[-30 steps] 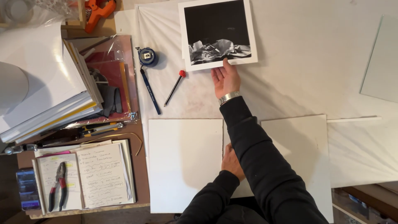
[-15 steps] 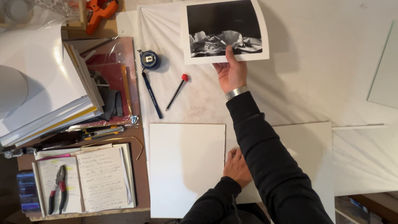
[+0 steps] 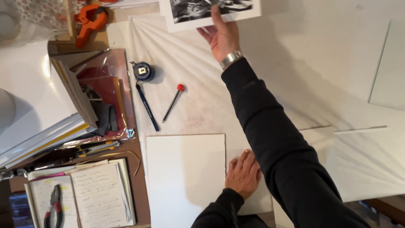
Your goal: Measure a white matboard with a tape measure, mark it with a pencil, and then clean the surface using a spray bottle and paper towels.
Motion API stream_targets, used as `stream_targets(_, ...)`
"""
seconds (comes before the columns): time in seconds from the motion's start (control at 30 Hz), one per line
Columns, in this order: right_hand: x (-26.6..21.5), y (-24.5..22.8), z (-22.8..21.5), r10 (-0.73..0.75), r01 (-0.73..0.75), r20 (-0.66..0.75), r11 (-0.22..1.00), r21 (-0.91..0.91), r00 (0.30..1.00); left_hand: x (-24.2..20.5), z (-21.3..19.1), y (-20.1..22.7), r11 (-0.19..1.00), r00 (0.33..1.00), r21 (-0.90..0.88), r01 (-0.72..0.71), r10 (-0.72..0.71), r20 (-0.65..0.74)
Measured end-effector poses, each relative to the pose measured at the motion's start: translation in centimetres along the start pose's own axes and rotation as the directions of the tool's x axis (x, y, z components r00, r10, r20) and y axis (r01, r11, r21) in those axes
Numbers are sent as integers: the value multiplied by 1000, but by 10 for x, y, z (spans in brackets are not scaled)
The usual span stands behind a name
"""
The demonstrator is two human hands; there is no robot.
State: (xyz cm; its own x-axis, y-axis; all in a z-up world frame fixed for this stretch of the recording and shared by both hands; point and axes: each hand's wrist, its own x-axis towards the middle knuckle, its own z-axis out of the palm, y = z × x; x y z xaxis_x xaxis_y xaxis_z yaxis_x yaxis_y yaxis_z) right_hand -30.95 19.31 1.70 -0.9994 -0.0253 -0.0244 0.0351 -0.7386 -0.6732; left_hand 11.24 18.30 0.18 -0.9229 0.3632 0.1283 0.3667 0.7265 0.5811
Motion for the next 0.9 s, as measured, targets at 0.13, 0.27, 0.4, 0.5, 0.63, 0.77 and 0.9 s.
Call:
stream_targets(0.13,-33,11,-26,342,-382,-207,902,-201,917,6,-9,3,1000,999,3,-17,17,-31)
stream_targets(0.27,-161,-38,-48,434,-450,-117,855,-258,893,-1,1,4,1000,999,13,-10,11,-41)
stream_targets(0.4,-317,-100,-109,325,-427,-330,848,-315,886,-3,20,-3,999,998,36,-17,18,-54)
stream_targets(0.5,-446,-151,-156,136,-394,-538,828,-399,832,1,19,-1,999,997,53,-14,18,-72)
stream_targets(0.63,-593,-196,-198,-69,-499,-781,734,-461,620,-7,29,1,996,997,74,-56,61,-56)
stream_targets(0.77,-717,-190,-252,-353,-550,-784,566,-614,512,-6,23,8,994,997,105,-27,35,-72)
stream_targets(0.9,-798,-156,-293,-442,-514,-816,634,-578,373,-8,22,11,991,992,129,-39,54,-113)
